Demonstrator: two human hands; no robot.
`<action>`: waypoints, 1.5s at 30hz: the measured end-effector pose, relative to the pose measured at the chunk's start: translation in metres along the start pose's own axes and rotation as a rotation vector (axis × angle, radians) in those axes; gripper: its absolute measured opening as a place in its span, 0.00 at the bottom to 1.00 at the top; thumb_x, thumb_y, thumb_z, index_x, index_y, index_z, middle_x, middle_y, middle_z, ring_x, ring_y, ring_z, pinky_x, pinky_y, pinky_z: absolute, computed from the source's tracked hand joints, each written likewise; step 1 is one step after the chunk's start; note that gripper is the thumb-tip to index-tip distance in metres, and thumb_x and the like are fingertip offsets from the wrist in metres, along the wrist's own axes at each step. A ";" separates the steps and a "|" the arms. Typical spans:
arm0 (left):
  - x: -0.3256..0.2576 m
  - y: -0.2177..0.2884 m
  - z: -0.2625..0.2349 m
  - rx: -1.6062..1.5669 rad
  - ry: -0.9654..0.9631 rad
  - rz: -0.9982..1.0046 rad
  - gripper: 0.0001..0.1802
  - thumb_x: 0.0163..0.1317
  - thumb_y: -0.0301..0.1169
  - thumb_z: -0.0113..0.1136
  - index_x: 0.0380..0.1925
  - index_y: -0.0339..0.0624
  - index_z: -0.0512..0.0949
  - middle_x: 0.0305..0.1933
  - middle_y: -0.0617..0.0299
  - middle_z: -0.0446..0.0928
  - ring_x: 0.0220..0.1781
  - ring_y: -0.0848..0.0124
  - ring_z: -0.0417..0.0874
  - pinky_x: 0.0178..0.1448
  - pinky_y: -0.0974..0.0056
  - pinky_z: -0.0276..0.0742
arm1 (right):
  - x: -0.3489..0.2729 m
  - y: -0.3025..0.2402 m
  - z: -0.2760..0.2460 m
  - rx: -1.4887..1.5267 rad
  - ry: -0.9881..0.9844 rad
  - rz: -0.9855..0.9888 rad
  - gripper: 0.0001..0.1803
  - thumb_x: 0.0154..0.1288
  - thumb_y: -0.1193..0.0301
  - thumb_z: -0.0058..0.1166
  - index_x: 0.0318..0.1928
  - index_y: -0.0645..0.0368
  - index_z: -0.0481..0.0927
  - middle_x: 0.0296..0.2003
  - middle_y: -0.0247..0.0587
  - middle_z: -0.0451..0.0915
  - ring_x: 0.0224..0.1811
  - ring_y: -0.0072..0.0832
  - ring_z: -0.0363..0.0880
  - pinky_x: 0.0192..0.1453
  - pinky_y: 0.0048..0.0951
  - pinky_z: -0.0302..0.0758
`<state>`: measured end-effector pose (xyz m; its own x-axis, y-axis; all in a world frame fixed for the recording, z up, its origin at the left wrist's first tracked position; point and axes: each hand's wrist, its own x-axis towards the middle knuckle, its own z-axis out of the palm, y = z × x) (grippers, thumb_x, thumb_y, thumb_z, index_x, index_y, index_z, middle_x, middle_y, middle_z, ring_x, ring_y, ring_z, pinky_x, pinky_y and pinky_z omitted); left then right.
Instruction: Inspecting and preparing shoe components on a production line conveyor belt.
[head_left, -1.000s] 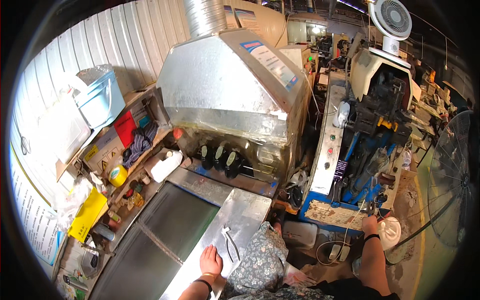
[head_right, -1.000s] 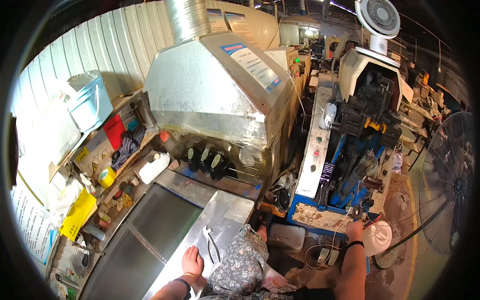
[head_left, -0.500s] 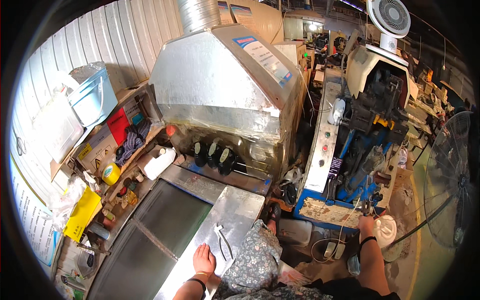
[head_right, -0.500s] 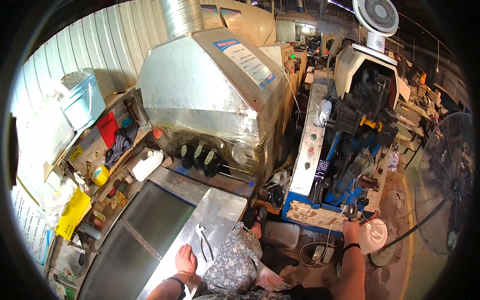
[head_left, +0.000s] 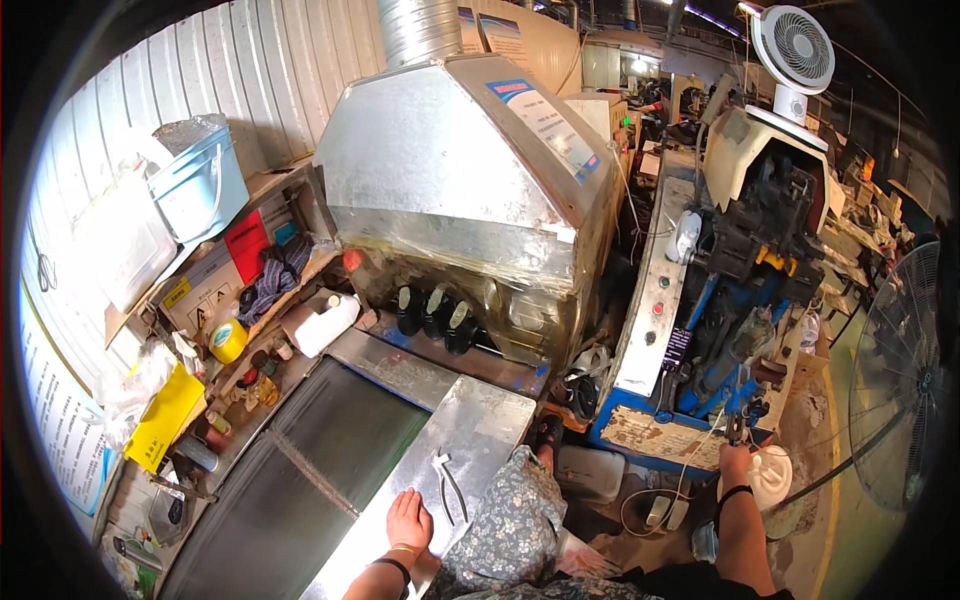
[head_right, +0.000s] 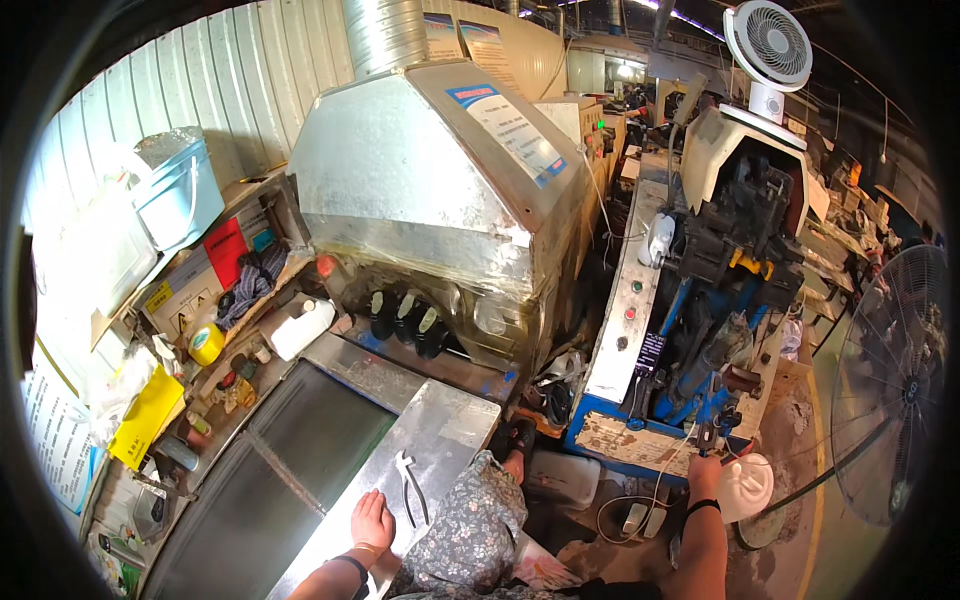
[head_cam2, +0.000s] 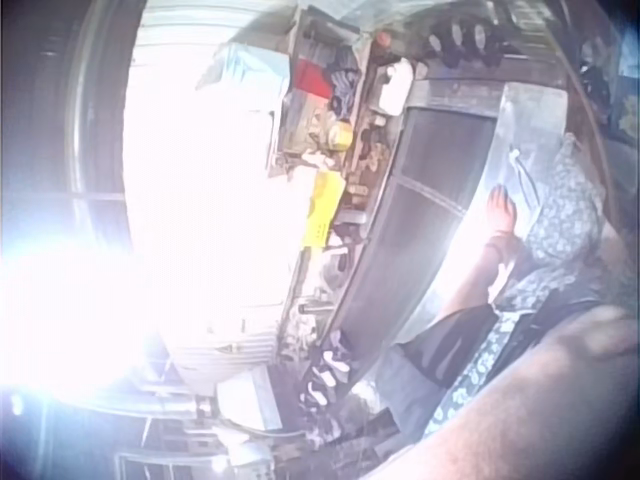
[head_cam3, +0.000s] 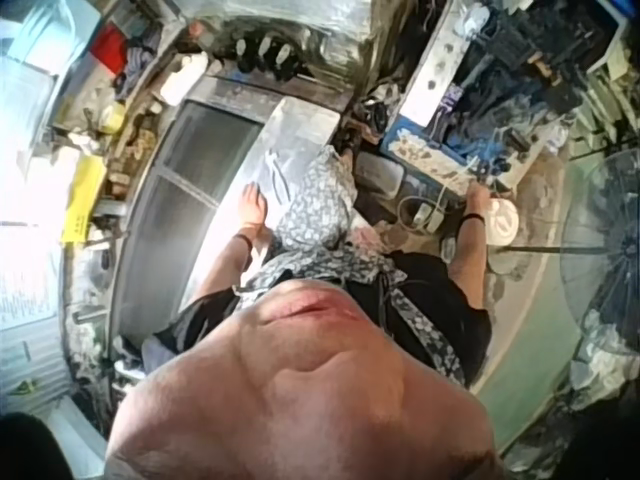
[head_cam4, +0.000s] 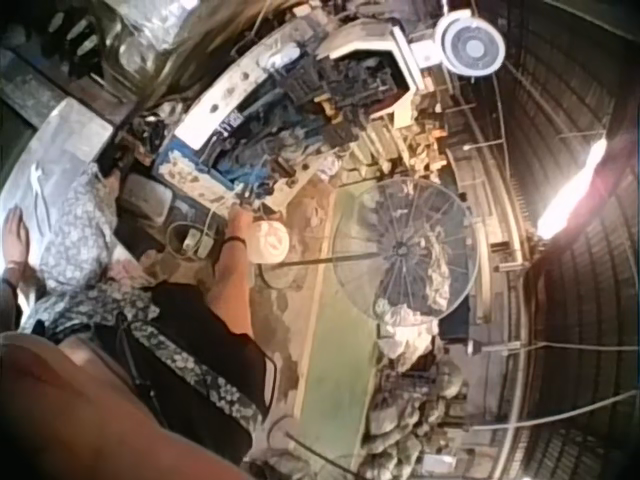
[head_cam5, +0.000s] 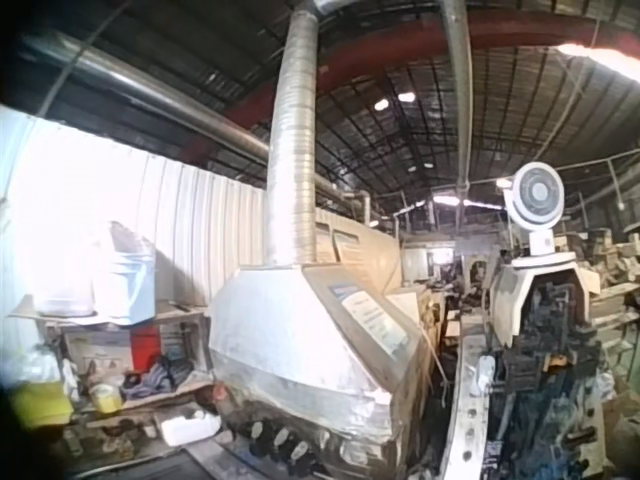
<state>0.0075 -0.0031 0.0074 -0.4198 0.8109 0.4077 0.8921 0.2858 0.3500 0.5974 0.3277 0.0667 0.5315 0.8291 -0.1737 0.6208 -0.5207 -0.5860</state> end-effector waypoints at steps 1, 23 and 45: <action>0.000 0.000 0.000 -0.005 0.001 0.002 0.19 0.59 0.32 0.52 0.49 0.35 0.79 0.57 0.46 0.77 0.61 0.45 0.74 0.67 0.49 0.67 | 0.000 0.001 0.000 0.016 0.022 -0.004 0.17 0.58 0.67 0.54 0.35 0.73 0.77 0.32 0.61 0.80 0.35 0.53 0.78 0.42 0.48 0.71; -0.002 -0.004 0.003 0.008 0.001 -0.005 0.19 0.60 0.32 0.52 0.50 0.37 0.79 0.58 0.47 0.77 0.61 0.46 0.75 0.67 0.50 0.67 | -0.017 -0.012 -0.012 0.042 0.050 -0.009 0.22 0.54 0.65 0.56 0.41 0.75 0.79 0.40 0.66 0.81 0.47 0.59 0.79 0.53 0.47 0.72; -0.001 0.001 0.000 0.014 -0.008 -0.019 0.19 0.60 0.32 0.52 0.49 0.36 0.79 0.58 0.47 0.77 0.62 0.47 0.75 0.67 0.50 0.67 | -0.009 -0.007 -0.002 0.021 0.112 -0.022 0.18 0.54 0.66 0.56 0.34 0.75 0.78 0.34 0.65 0.81 0.37 0.57 0.80 0.42 0.49 0.73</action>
<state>0.0085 -0.0038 0.0076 -0.4350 0.8093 0.3946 0.8864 0.3077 0.3459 0.5895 0.3230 0.0743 0.5799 0.8115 -0.0719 0.6214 -0.4977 -0.6051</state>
